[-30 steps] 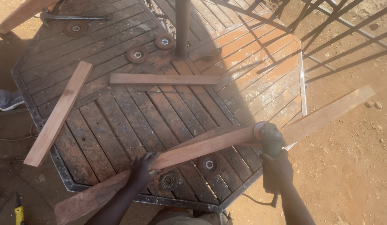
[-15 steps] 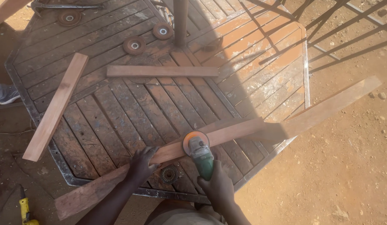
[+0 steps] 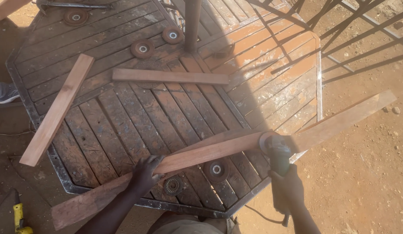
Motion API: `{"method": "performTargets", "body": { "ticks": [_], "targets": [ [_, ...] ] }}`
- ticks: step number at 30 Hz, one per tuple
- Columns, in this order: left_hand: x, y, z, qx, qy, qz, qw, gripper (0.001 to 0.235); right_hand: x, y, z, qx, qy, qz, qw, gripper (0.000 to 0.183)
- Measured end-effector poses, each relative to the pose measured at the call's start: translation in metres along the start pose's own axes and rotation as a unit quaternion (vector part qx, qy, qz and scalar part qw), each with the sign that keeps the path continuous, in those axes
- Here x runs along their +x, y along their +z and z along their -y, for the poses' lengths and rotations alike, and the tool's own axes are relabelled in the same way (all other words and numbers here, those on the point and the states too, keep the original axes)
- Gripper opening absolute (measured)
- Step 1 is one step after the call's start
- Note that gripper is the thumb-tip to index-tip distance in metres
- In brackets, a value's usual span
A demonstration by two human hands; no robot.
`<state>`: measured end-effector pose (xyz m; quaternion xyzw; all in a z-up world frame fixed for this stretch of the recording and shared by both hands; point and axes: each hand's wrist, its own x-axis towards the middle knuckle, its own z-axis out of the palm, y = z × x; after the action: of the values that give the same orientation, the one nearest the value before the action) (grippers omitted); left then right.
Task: Sanding a curved wooden component using an angle grinder with a sanding disc on a metal workbench.
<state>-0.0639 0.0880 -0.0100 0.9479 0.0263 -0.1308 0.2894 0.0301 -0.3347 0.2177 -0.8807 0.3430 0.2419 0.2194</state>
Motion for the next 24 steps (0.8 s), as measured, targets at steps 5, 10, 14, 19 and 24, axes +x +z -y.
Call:
{"method": "performTargets", "body": {
  "ticks": [5,10,14,19,24],
  "targets": [
    [-0.002,-0.006,-0.01,0.009,-0.018,0.018,1.0,0.075,0.001,-0.042,0.014,0.077,0.035,-0.035,0.996,0.045],
    [-0.001,-0.006,-0.006,-0.003,-0.007,0.004,1.0,0.077,-0.012,-0.012,0.021,0.073,0.036,-0.036,0.996,0.049],
    [0.003,-0.006,-0.004,-0.016,0.0,-0.01,1.0,0.074,-0.048,0.041,0.042,0.058,0.003,0.005,0.998,0.052],
    [0.002,-0.008,-0.001,-0.028,0.011,-0.013,0.999,0.072,-0.09,0.122,0.052,-0.02,-0.044,0.045,0.998,0.056],
    [0.001,-0.012,-0.003,-0.034,0.016,-0.02,0.999,0.072,-0.117,0.158,0.056,-0.13,-0.197,0.088,0.968,0.051]
  ]
}}
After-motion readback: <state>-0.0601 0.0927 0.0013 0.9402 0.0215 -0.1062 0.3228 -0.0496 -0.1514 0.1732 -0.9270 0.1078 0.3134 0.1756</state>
